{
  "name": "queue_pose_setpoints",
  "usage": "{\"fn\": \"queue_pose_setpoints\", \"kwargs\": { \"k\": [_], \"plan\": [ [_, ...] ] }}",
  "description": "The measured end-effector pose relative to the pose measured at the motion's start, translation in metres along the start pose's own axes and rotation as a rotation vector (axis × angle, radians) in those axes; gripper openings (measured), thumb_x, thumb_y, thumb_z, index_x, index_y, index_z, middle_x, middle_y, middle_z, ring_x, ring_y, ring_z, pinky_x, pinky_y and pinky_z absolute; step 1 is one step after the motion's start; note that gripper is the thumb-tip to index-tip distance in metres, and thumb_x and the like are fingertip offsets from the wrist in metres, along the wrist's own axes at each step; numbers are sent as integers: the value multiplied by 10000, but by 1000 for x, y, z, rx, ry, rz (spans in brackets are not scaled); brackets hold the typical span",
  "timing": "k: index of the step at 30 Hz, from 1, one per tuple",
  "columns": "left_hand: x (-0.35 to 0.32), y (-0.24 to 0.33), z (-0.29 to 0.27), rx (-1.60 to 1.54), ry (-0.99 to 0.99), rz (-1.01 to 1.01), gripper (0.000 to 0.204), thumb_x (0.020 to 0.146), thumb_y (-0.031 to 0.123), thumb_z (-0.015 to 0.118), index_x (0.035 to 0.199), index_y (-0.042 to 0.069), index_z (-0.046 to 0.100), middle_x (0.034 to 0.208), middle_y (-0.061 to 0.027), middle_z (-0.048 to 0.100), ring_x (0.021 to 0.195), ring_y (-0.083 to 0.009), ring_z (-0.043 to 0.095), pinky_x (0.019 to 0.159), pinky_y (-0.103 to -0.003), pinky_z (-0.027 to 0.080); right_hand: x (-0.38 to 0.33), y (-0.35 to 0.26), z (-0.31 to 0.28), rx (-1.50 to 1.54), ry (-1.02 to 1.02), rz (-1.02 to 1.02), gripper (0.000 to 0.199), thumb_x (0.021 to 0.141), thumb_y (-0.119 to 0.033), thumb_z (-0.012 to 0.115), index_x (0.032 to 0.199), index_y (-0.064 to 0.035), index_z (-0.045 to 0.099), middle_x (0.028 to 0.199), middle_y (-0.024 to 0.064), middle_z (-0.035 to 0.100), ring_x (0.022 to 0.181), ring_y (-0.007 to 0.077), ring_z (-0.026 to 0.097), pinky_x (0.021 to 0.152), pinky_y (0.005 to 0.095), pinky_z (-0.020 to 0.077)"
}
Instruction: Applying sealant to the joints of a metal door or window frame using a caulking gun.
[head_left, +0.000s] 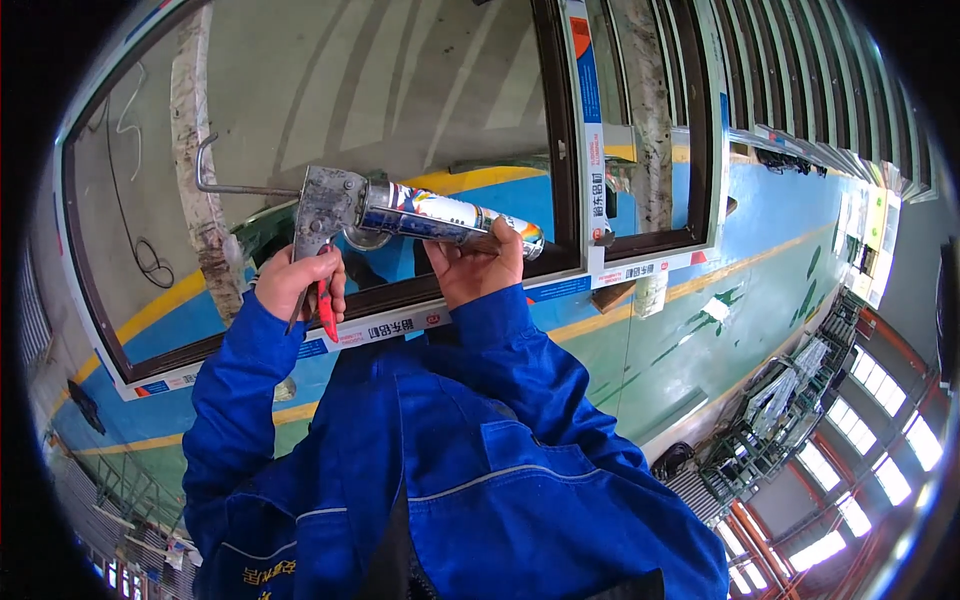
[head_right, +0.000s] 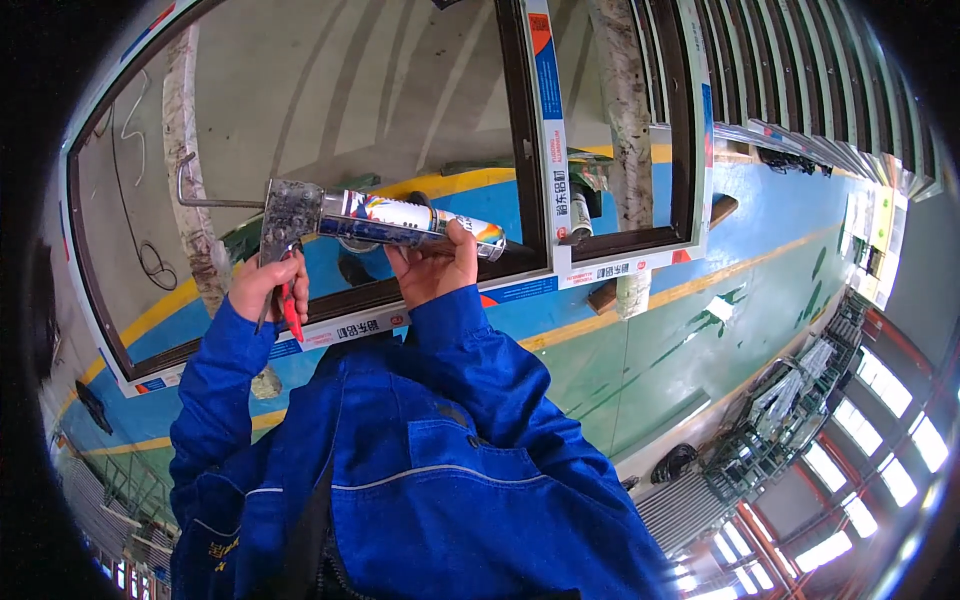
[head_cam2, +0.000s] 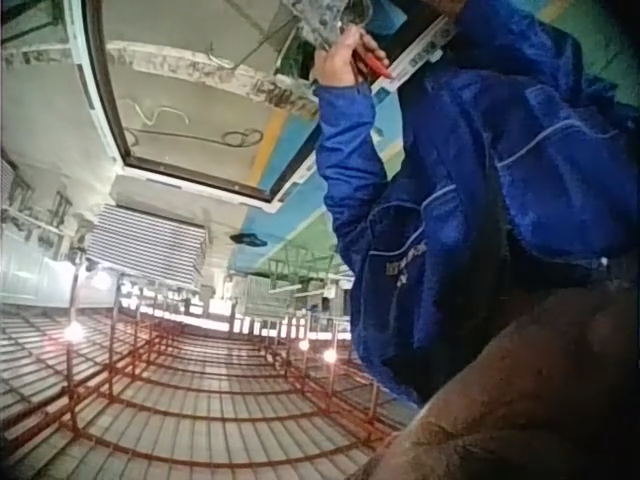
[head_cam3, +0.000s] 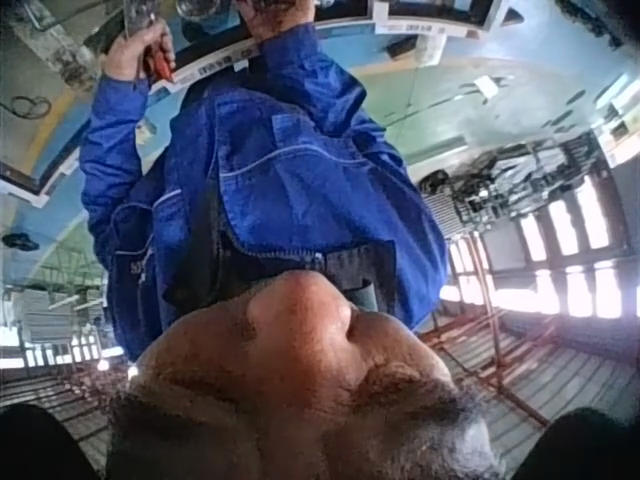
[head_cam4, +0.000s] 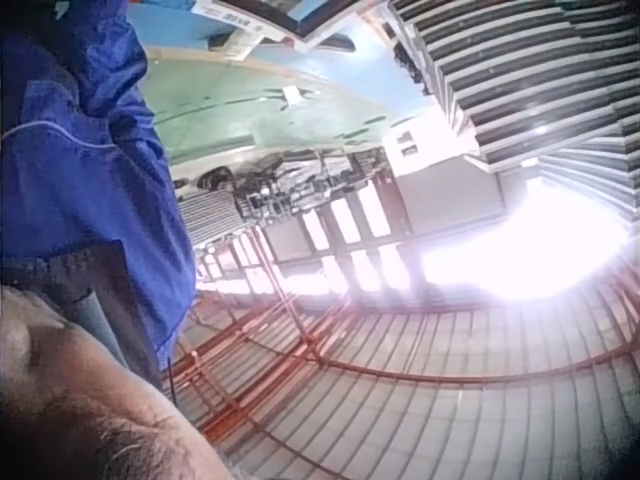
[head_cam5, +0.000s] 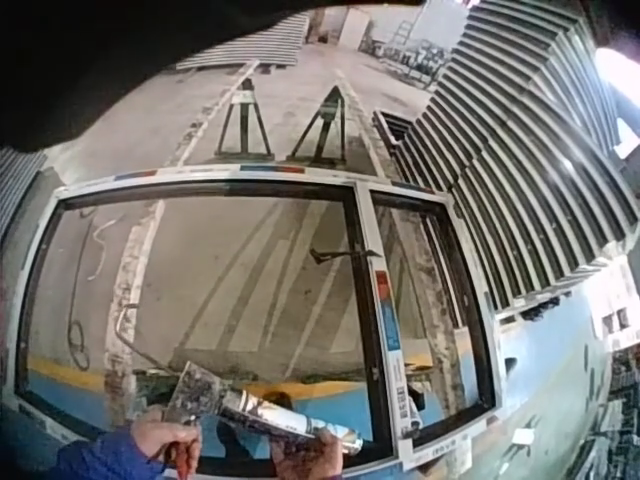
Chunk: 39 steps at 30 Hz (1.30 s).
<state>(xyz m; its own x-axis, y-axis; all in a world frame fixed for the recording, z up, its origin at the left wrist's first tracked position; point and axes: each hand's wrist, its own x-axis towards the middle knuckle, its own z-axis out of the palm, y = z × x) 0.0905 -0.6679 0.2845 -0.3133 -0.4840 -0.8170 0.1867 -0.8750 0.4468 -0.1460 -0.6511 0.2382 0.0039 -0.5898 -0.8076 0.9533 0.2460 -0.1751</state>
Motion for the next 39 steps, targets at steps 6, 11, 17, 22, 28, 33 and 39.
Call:
{"fn": "queue_pose_setpoints", "kwargs": {
  "k": [6,11,17,22,28,33,39],
  "plan": [
    [-2,-3,0,3,12,27,233,835,264,585,929,63,515,670,-74,557,533,-185,564,495,-335,503,-2,2,2,-20,-14,-28,395,857,-354,537,1113,-53,537,1103,134,600,1029,309,576,895,491,492],
    [-3,-8,-3,15,-12,43,235,837,257,583,943,61,512,671,-74,554,541,-184,564,500,-334,508,-3,2,2,-26,-16,-23,400,862,-356,538,1127,-57,526,1096,132,602,1021,304,580,892,493,495],
    [-12,-10,3,38,-8,114,241,838,248,578,948,46,508,681,-76,549,552,-182,563,508,-337,513,-6,1,-1,-7,-104,-16,422,861,-356,541,1152,-53,508,1123,142,594,1050,319,577,894,494,496],
    [-28,0,21,157,-10,194,268,832,249,579,948,17,512,681,-82,553,560,-177,566,528,-309,506,-9,-7,-4,69,-184,12,449,850,-350,547,1172,-39,504,1169,160,581,1103,343,554,911,499,487],
    [-55,23,53,309,-46,310,237,832,217,590,898,0,521,683,-90,568,575,-168,576,545,-293,496,-25,-14,1,246,-347,23,493,828,-357,564,1185,-22,506,1196,175,572,1109,354,552,930,511,471],
    [-75,43,78,415,-63,335,240,838,193,619,897,-24,534,718,-89,584,601,-143,578,567,-279,499,-32,-19,7,352,-380,-8,471,797,-350,597,1144,-36,545,1175,153,593,1103,343,559,926,510,471],
    [-88,60,107,565,-79,346,254,851,227,590,905,-13,529,715,-81,581,620,-146,581,572,-270,486,-37,-25,6,458,-501,-18,448,830,-335,565,1151,-25,521,1161,167,589,1083,356,568,907,510,485]
  ]
}}
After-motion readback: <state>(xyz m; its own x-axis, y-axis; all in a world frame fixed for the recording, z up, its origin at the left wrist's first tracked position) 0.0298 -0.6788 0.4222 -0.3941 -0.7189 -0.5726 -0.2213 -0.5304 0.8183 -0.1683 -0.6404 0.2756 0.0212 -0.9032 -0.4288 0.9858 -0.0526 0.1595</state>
